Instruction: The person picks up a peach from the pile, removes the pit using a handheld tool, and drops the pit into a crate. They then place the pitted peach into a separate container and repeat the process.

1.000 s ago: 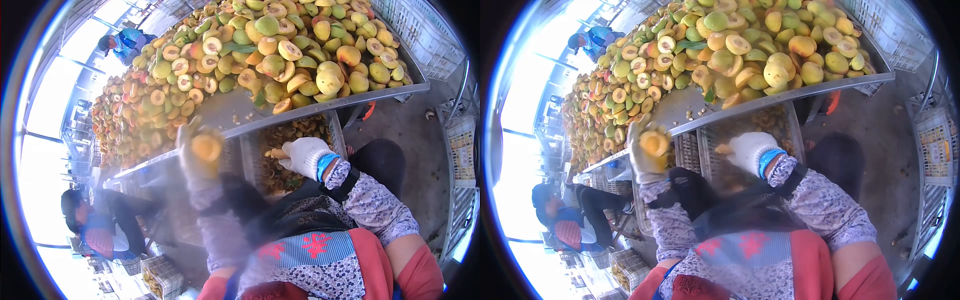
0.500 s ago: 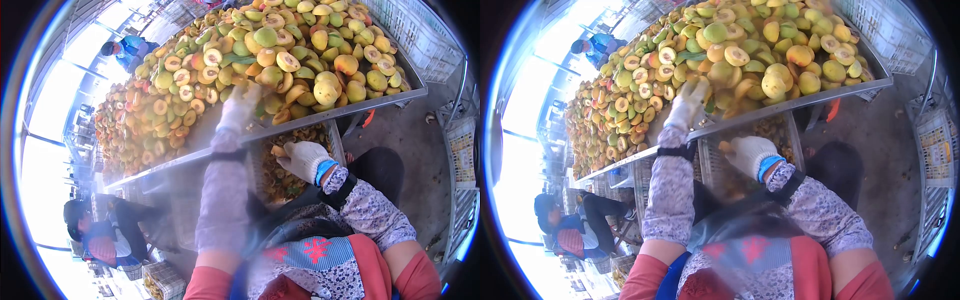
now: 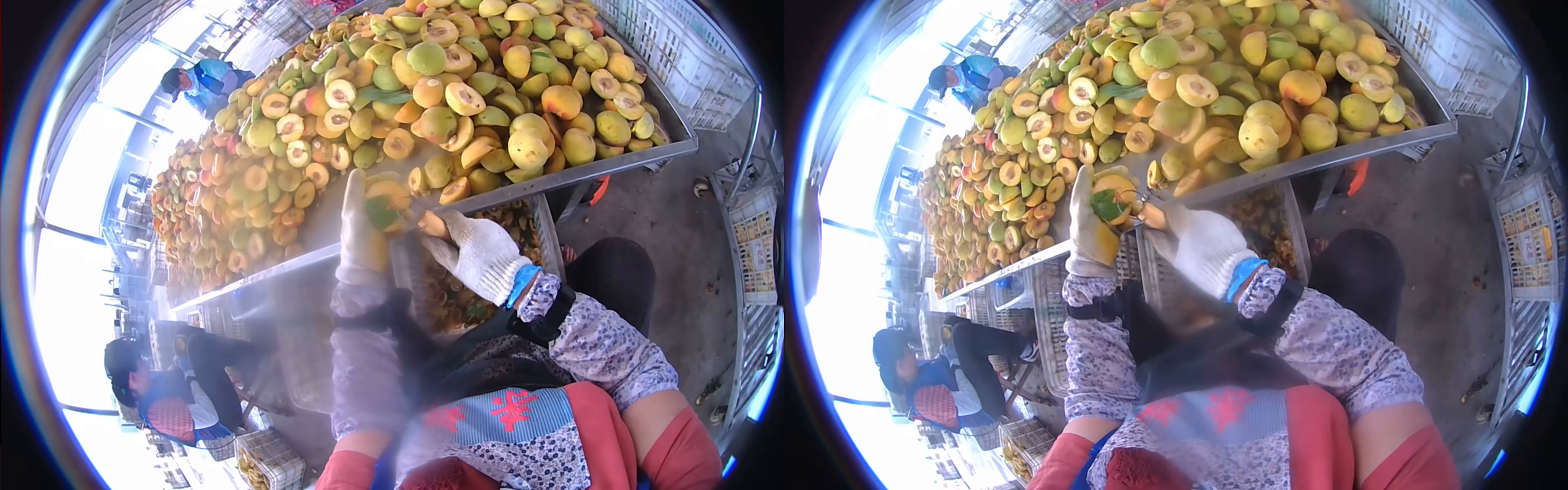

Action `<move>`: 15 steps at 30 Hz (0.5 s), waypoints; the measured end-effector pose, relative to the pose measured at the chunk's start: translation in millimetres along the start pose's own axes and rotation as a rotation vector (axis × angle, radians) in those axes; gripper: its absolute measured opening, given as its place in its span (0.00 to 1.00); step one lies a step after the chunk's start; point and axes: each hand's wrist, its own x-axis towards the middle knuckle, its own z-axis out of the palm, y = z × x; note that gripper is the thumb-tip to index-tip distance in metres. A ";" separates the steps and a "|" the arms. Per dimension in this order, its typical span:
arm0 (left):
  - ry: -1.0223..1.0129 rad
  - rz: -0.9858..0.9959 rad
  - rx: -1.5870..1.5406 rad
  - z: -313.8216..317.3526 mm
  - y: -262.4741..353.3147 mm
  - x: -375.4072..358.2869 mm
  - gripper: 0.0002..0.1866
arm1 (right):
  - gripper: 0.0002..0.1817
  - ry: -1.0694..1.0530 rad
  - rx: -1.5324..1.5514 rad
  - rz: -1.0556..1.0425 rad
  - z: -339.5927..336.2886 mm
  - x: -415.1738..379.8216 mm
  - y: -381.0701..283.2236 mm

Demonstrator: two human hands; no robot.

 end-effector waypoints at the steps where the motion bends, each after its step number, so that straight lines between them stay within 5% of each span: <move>1: 0.000 -0.002 -0.003 4.3 -2.4 -4.5 0.31 | 0.16 0.012 -0.015 0.003 -0.2 -0.3 -3.5; 6: -0.059 0.038 -0.161 7.4 -10.8 -20.3 0.28 | 0.16 0.048 -0.076 -0.024 -2.0 0.8 -9.0; 12: -0.076 0.076 -0.320 -3.3 -17.1 -24.2 0.25 | 0.18 -0.417 -0.400 -0.090 -16.1 -2.3 -4.6; 15: -0.091 0.071 -0.381 -6.8 -16.1 -23.5 0.22 | 0.19 -0.440 -0.345 -0.032 -24.3 -2.0 -8.0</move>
